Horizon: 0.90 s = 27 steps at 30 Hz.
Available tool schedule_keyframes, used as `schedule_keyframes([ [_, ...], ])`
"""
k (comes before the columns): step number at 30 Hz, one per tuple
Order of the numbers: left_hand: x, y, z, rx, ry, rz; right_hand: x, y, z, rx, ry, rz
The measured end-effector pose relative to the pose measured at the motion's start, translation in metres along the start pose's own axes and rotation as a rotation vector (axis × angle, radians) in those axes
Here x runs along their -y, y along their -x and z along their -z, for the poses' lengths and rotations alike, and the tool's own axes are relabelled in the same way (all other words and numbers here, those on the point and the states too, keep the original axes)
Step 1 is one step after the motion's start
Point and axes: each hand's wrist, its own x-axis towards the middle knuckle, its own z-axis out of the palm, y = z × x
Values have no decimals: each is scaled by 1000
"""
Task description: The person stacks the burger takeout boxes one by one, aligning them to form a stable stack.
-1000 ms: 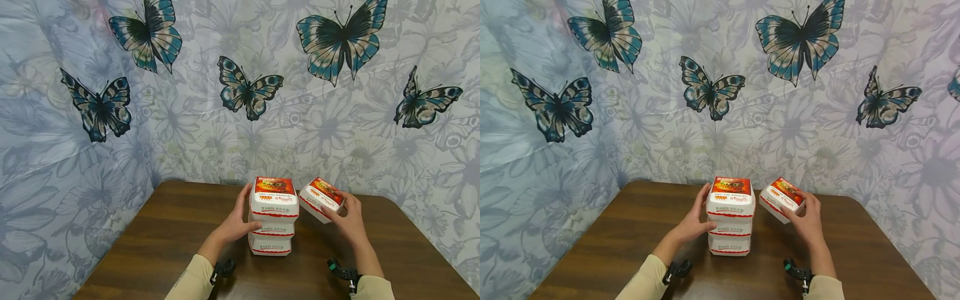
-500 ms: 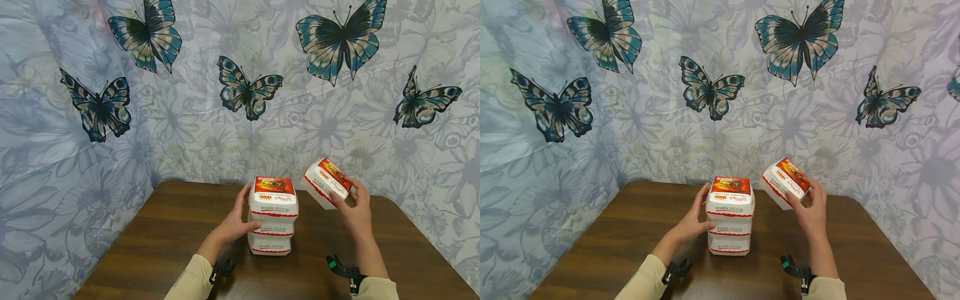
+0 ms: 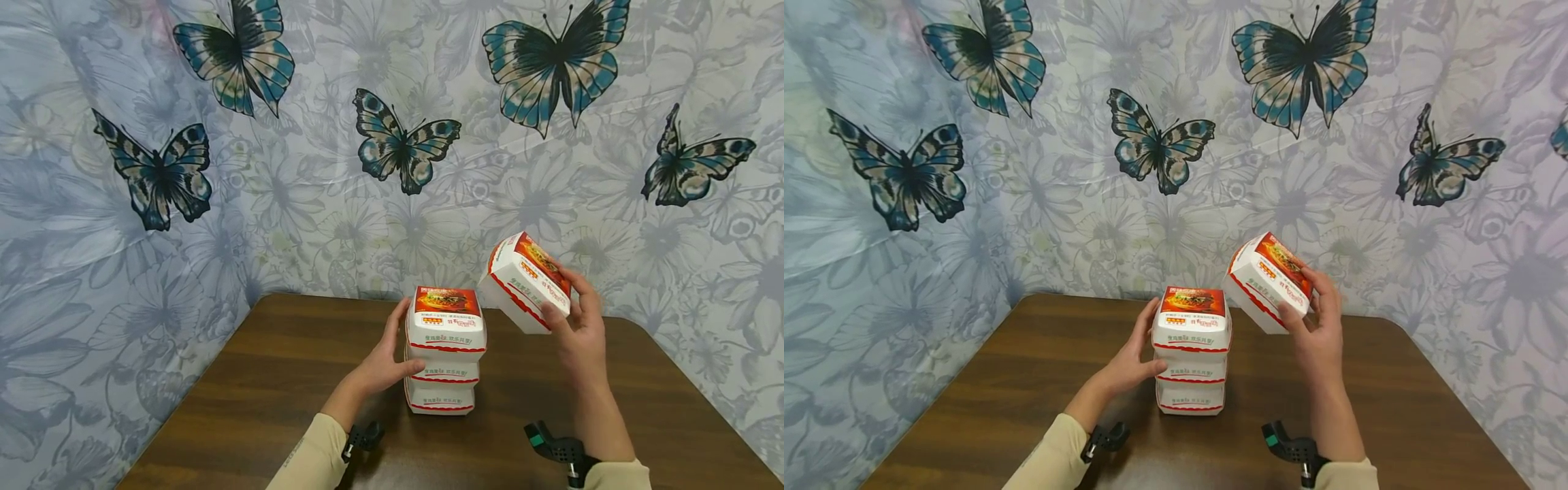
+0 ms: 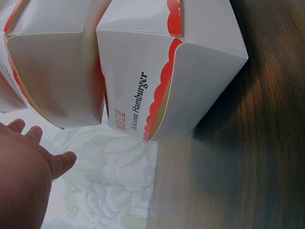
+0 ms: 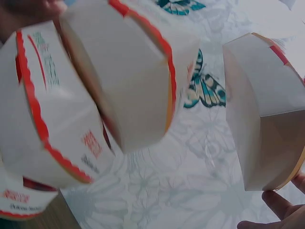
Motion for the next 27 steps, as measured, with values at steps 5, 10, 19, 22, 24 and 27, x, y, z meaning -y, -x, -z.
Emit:
schedule_keyframes([
  [5, 1, 0, 0, -8, -14, -5, 8, 6, -11, 44, -26, 23],
  [10, -1, 0, 0, -12, -15, -5, 11, 9, -17, 68, -38, 39],
  [19, -5, 0, 1, -49, -35, -1, 11, 13, -28, 103, -64, 97],
  [22, -7, -1, 1, -74, -46, -15, 10, 14, -30, 127, -67, 115],
  [24, -9, -2, 1, -87, -51, -27, 9, 15, -32, 142, -67, 124],
  [27, -13, -3, 0, -104, -52, -50, 7, 15, -33, 171, -69, 139],
])
